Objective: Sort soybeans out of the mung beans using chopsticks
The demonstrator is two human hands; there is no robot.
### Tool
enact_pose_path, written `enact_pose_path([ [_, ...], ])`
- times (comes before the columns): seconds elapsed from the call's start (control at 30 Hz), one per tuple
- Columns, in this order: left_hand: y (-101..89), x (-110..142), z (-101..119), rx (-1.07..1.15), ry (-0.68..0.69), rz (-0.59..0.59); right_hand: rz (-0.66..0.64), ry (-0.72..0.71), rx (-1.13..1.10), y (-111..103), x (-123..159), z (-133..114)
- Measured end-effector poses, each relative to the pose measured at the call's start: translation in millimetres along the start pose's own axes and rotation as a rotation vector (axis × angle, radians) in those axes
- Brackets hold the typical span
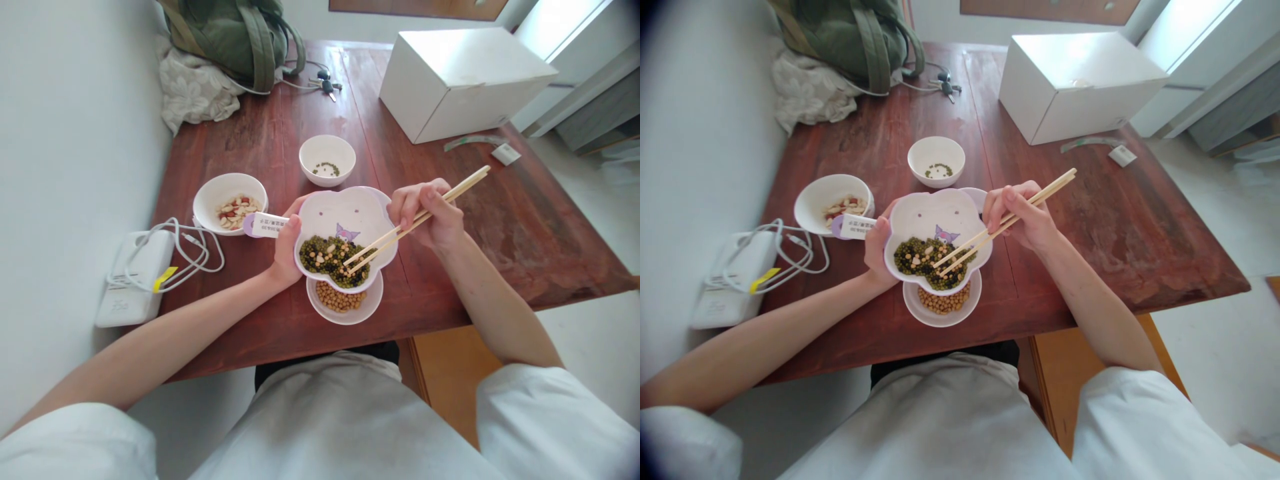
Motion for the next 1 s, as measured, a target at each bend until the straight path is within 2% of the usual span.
enact_pose_path([
  [0.17, -0.2, 0, 0, -0.015, 0.003, 0.017, -0.016, 0.046, 0.014, 1, 1, 1],
  [0.5, -1.1, -2, -3, 0.056, 0.061, -0.046, -0.055, -0.012, -0.008, -3, 0, 2],
  [0.63, -0.5, 0, -1, 0.023, 0.039, -0.023, -0.097, -0.059, -0.02, -9, 1, -1],
  [0.73, 0.3, 2, 1, -0.001, 0.026, -0.012, -0.095, -0.043, 0.009, -12, 2, -6],
  [1.0, 0.1, 0, 1, 0.01, 0.031, -0.032, -0.147, -0.009, -0.015, -3, 1, -14],
])
Point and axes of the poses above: each hand's wrist, its own x-axis away from the middle knuckle, its own y-axis out of the palm, z = x × y, the point moved 2 cm from there along -x, towards the middle knuckle, and after that the axes turned 11 degrees about -y, right-handed, at the moved point
